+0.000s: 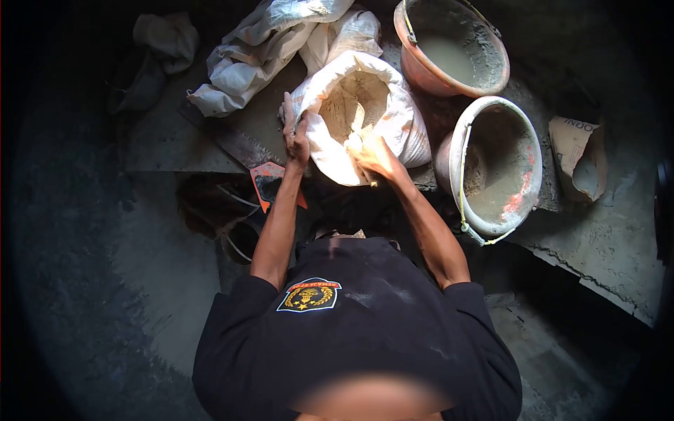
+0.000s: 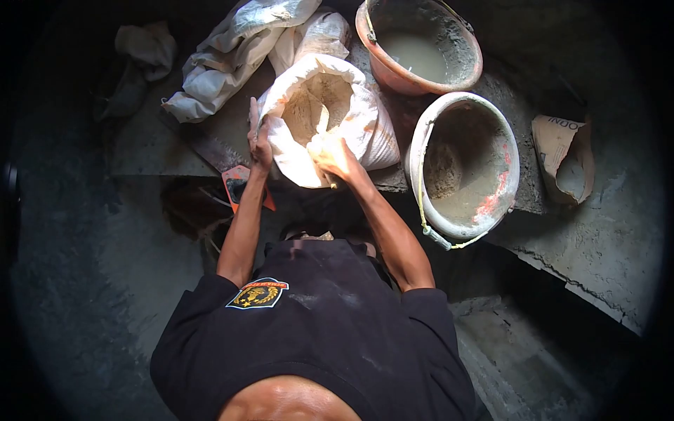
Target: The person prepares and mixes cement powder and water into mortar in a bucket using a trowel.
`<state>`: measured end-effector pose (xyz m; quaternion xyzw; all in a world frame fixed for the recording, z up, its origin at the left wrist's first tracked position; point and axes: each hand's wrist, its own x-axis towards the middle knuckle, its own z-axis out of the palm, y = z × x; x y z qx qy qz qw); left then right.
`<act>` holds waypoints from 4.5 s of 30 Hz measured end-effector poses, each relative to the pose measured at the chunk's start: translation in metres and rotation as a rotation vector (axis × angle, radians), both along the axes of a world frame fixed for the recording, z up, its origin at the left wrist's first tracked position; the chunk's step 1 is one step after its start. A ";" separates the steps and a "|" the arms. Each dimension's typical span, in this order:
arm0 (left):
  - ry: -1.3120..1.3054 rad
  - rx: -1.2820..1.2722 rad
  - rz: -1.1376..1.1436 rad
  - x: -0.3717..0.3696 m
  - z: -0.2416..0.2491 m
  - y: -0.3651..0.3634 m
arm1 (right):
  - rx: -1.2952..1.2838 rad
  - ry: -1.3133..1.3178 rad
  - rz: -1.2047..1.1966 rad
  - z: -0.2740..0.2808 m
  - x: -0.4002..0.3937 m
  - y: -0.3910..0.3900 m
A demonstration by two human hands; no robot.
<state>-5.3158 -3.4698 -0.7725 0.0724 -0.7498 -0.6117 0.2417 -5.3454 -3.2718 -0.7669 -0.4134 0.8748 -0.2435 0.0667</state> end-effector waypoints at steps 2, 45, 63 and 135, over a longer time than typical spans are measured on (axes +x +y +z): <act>0.000 -0.083 0.031 0.001 0.004 0.002 | -0.080 -0.175 -0.069 0.009 -0.009 -0.002; -0.159 -0.209 0.238 0.014 0.038 0.030 | -0.588 -1.523 -0.609 0.125 0.038 0.061; 0.104 -0.420 0.134 0.075 0.075 0.139 | -0.759 -1.439 -0.635 0.209 0.047 0.150; 0.069 0.060 0.164 0.070 0.065 0.134 | -0.582 -1.255 -0.467 0.205 0.095 0.162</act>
